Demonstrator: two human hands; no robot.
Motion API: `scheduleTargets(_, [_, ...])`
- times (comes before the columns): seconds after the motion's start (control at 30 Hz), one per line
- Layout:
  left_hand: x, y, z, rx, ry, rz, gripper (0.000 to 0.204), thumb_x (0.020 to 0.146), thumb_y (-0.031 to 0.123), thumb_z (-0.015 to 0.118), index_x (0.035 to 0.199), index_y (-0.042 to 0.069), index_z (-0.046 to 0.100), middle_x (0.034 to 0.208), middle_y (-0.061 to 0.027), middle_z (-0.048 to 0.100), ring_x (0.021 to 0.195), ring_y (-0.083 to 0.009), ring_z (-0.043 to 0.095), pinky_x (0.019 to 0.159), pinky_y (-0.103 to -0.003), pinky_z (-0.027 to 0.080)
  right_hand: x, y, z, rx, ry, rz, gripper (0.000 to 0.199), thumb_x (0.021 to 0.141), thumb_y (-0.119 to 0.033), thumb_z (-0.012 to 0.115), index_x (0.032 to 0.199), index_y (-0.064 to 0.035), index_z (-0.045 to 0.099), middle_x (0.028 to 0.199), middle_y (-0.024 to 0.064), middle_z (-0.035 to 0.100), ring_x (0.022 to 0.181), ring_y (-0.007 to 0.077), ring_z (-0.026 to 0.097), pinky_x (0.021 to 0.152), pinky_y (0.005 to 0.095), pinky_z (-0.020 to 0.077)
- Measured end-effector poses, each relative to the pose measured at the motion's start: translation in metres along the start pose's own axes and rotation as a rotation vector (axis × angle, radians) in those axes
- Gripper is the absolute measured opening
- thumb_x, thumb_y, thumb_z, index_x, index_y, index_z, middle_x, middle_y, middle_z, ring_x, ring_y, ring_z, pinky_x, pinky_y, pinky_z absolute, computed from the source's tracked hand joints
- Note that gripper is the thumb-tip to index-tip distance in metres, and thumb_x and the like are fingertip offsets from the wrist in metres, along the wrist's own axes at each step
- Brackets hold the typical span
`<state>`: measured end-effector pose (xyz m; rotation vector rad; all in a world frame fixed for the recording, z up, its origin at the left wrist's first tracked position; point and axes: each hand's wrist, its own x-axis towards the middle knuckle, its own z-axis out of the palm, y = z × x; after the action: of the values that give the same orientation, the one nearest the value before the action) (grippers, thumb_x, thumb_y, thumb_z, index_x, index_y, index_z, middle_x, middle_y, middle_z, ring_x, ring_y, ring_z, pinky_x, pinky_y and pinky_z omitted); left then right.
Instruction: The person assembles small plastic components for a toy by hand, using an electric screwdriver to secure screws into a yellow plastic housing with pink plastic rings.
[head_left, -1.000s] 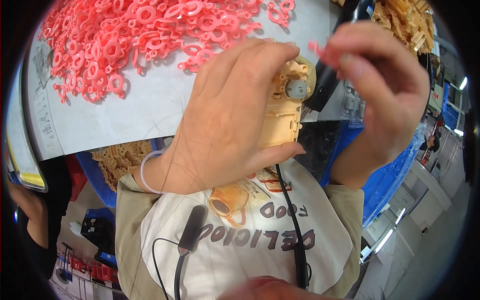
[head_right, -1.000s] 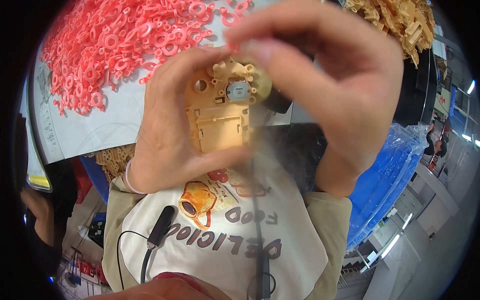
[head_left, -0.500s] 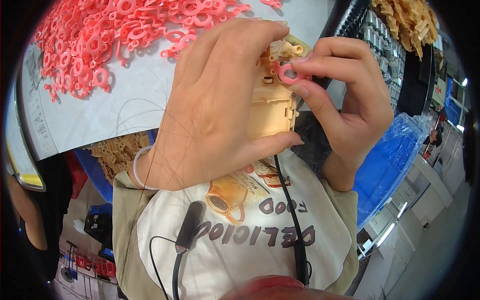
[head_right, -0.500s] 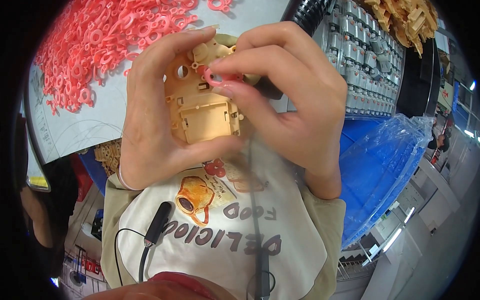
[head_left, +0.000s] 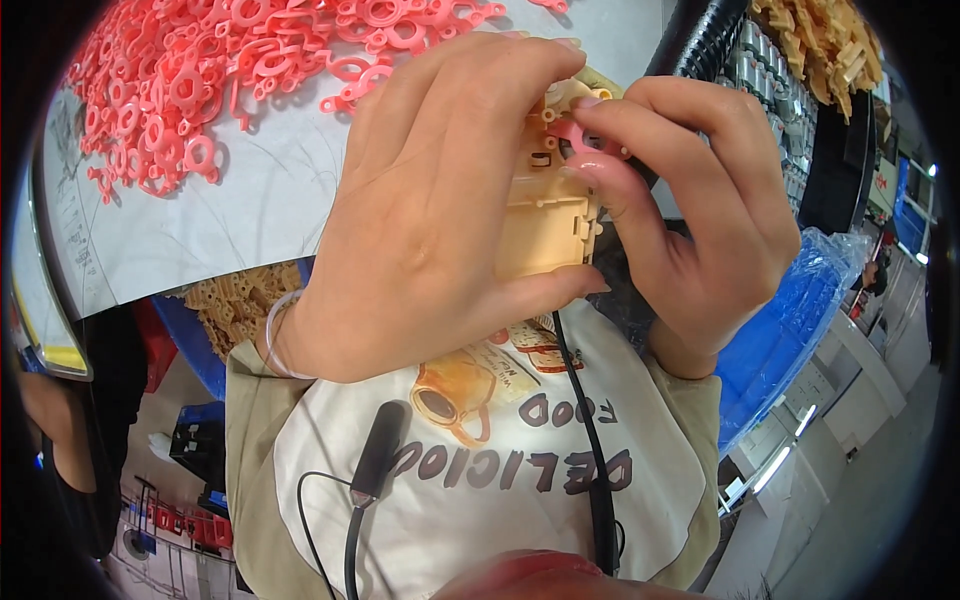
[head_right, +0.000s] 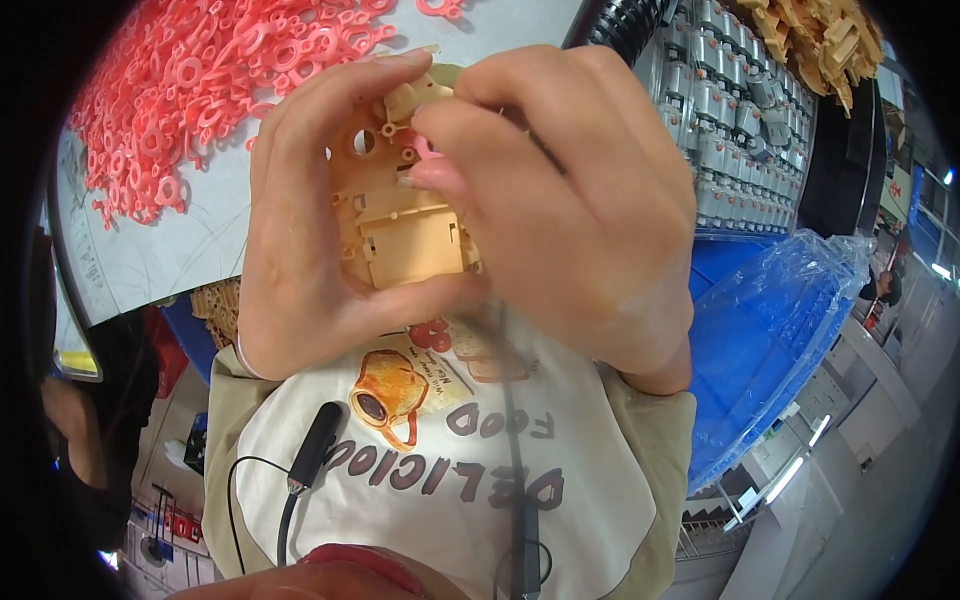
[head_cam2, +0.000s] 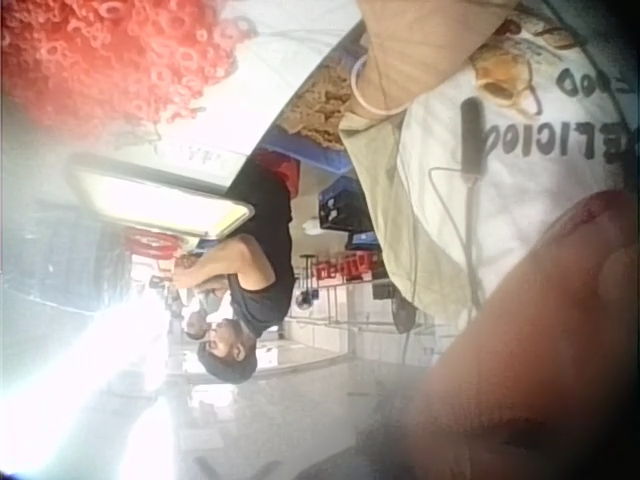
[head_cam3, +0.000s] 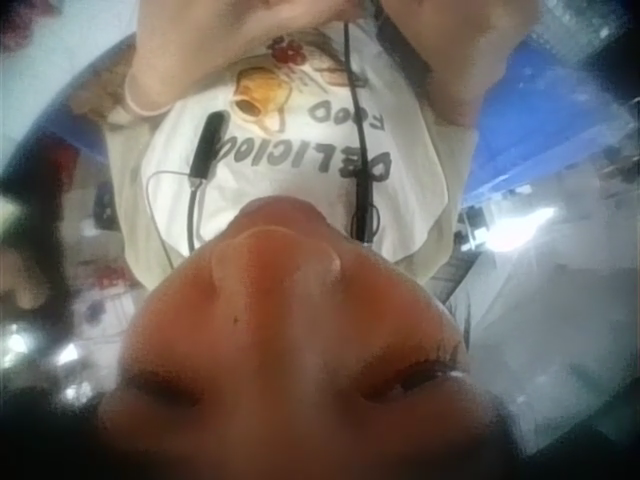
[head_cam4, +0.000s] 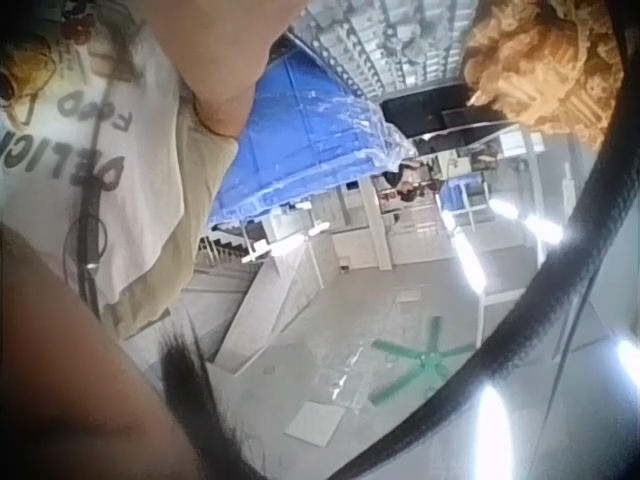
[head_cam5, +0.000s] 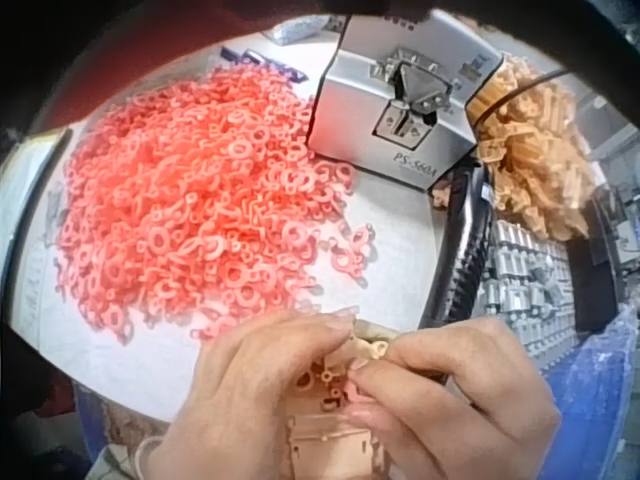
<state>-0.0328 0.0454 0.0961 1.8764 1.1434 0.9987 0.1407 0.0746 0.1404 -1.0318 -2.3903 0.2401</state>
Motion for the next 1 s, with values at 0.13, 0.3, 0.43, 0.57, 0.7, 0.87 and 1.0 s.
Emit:
scheduleTargets(0.13, [-0.001,-0.002,0.000,-0.011,0.002,0.008,0.092,0.048,0.016,0.083,0.128,0.002,0.040,0.126,-0.0113,0.047,0.111,-0.0276,0.046,0.094,-0.036,0.039,0.000,0.001,-0.003,0.044,-0.048,0.085,0.025,0.062,-0.003,0.074,0.086,0.0000,0.068,0.085,0.0102,0.061,0.073,0.0202,0.058,0.061,0.0273,0.0461])
scheduleTargets(0.3, [-0.001,-0.001,-0.002,0.005,-0.013,0.013,0.092,0.047,0.015,0.083,0.128,0.003,0.041,0.126,-0.0113,0.049,0.111,-0.0280,0.046,0.094,-0.037,0.038,-0.003,0.009,-0.001,0.097,-0.034,-0.045,0.025,0.063,-0.002,0.073,0.087,0.0014,0.067,0.085,0.0110,0.061,0.072,0.0194,0.058,0.063,0.0266,0.0454])
scheduleTargets(0.43, [0.000,-0.002,-0.002,0.007,-0.006,0.023,0.093,0.046,0.015,0.084,0.127,0.002,0.041,0.125,-0.0119,0.049,0.111,-0.0277,0.046,0.094,-0.036,0.038,-0.007,0.008,0.002,0.135,-0.019,0.009,0.025,0.063,-0.002,0.074,0.086,0.0017,0.067,0.086,0.0115,0.060,0.074,0.0185,0.057,0.063,0.0263,0.0443])
scheduleTargets(0.57, [0.000,-0.002,-0.001,-0.029,0.010,0.016,0.096,0.045,0.019,0.087,0.127,0.001,0.041,0.124,-0.0136,0.049,0.110,-0.0276,0.046,0.093,-0.036,0.038,-0.003,0.006,0.000,0.282,-0.084,0.171,0.024,0.060,0.000,0.075,0.081,0.0030,0.065,0.087,0.0113,0.056,0.074,0.0173,0.053,0.064,0.0253,0.0421])
scheduleTargets(0.7, [0.003,-0.006,0.002,-0.083,0.011,0.047,0.098,0.044,0.021,0.088,0.127,0.000,0.041,0.124,-0.0148,0.049,0.111,-0.0278,0.046,0.093,-0.036,0.038,0.011,0.004,-0.005,0.280,-0.227,0.218,0.023,0.057,0.001,0.076,0.074,0.0039,0.061,0.086,0.0110,0.054,0.073,0.0169,0.050,0.066,0.0243,0.0404])
scheduleTargets(0.87, [0.002,-0.005,-0.002,-0.001,-0.015,0.041,0.100,0.044,0.025,0.089,0.127,-0.002,0.040,0.124,-0.0159,0.049,0.113,-0.0282,0.047,0.094,-0.036,0.038,0.006,0.006,0.000,0.272,-0.183,0.180,0.024,0.057,-0.001,0.076,0.073,0.0035,0.060,0.088,0.0108,0.053,0.076,0.0169,0.050,0.067,0.0247,0.0401])
scheduleTargets(1.0, [0.003,0.001,-0.005,-0.004,-0.017,0.036,0.101,0.044,0.030,0.089,0.127,-0.003,0.040,0.125,-0.0169,0.048,0.115,-0.0293,0.046,0.096,-0.037,0.037,0.006,0.012,-0.003,0.317,-0.180,0.158,0.027,0.059,-0.008,0.078,0.078,0.0030,0.062,0.094,0.0105,0.054,0.080,0.0167,0.050,0.069,0.0257,0.0399])
